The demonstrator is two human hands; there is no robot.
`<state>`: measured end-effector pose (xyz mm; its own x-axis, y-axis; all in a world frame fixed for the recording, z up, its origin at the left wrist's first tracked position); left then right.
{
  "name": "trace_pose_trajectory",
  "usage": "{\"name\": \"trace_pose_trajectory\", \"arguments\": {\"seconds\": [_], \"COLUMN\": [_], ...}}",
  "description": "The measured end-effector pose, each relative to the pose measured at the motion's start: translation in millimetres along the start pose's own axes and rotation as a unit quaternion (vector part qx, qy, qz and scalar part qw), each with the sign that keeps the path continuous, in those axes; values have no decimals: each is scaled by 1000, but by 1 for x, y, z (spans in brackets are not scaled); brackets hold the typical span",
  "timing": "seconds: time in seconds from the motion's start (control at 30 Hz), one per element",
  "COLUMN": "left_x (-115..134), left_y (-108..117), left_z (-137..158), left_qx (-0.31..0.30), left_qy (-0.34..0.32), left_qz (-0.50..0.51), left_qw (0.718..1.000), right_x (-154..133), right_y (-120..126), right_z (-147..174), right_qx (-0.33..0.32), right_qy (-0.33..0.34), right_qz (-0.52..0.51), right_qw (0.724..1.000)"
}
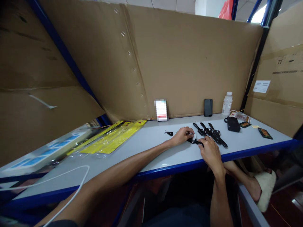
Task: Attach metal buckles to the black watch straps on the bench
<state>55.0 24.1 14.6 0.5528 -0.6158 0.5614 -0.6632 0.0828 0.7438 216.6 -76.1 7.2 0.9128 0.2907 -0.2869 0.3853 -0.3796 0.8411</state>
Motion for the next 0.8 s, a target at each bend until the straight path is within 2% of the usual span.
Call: {"name": "trace_pose_trajectory", "arguments": {"seconds": [0.1, 0.2, 0.3, 0.43, 0.53, 0.8], "left_x": [6, 8, 10, 15, 14, 10], "left_y": [1, 2, 4, 10, 17, 19], "left_z": [5, 8, 10, 14, 15, 13], "left_qx": [-30, -38, -50, -124, -151, -149], "left_qy": [-43, -46, -69, -147, -147, -151], "left_qz": [-86, -116, -106, -75, -64, -53], "left_qw": [995, 991, 991, 978, 975, 976], "right_x": [0, 1, 2, 2, 1, 2], "right_y": [0, 0, 0, 1, 2, 1], "right_z": [-1, -2, -2, -2, -2, -1], "right_qx": [16, 29, 32, 24, 23, 33], "right_qy": [2, 9, 5, -3, -4, -1], "right_qz": [-2, -15, -14, -6, -7, -16], "right_qw": [1000, 999, 999, 1000, 1000, 999]}}
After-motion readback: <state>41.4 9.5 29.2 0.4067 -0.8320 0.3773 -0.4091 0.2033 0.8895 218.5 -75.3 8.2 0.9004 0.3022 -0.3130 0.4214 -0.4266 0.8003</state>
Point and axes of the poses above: each hand's wrist, its own z-axis away from the middle knuckle, its own y-axis out of the back of the hand, x = y × z, the point moved 4 cm from there along -z, towards the middle knuckle, and after that the axes turned 2 degrees about z, right-handed, at the moved point
